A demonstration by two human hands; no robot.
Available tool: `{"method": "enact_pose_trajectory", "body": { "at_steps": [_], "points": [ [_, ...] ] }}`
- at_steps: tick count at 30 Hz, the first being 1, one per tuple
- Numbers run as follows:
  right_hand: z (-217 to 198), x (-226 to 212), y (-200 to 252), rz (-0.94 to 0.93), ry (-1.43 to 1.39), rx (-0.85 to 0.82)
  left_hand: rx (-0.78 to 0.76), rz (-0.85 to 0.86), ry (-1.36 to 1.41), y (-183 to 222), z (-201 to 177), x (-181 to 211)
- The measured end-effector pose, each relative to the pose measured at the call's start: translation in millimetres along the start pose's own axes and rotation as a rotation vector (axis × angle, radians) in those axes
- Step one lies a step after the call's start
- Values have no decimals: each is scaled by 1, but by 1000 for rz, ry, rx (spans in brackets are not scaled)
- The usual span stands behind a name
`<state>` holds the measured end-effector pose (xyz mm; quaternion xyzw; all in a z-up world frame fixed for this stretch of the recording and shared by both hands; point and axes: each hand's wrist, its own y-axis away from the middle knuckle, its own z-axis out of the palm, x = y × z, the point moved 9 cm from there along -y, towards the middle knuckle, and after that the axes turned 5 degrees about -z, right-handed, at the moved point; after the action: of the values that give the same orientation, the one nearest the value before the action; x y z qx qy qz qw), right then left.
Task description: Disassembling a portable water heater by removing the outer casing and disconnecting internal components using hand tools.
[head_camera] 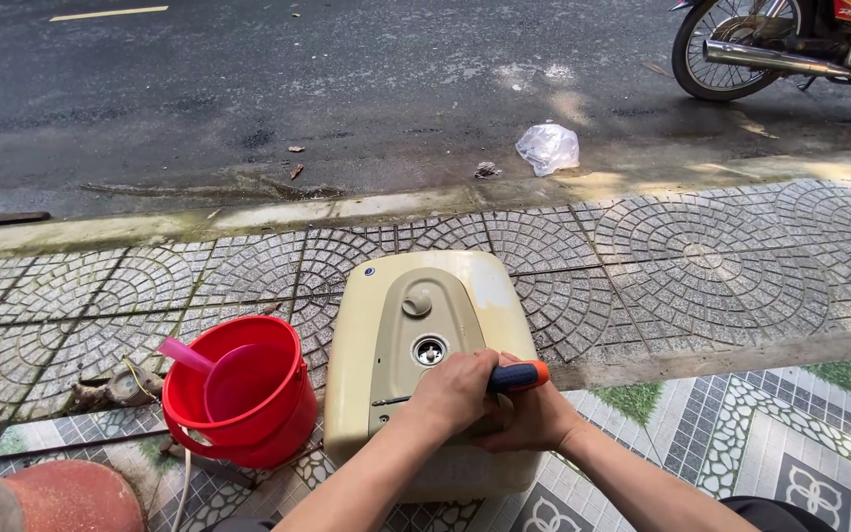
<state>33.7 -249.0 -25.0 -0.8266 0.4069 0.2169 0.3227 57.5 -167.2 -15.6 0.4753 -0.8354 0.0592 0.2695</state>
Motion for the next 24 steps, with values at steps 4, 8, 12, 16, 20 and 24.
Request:
{"method": "enact_pose_trajectory", "body": {
  "at_steps": [4,8,12,16,20,24],
  "points": [
    [5,4,0,-104,-22,13,34,81,17,2,-12,7],
    [18,24,13,-249,246,104,171,44,248,28,-63,24],
    [4,-1,7,-302,292,204,551,151,338,54,-123,19],
    [4,-4,8,-261,311,171,656,246,346,73,-139,21],
    [6,-1,8,-310,282,211,704,420,320,89,-136,42],
    [2,-3,11,-342,280,254,730,521,271,91,-129,56]
  ]
}}
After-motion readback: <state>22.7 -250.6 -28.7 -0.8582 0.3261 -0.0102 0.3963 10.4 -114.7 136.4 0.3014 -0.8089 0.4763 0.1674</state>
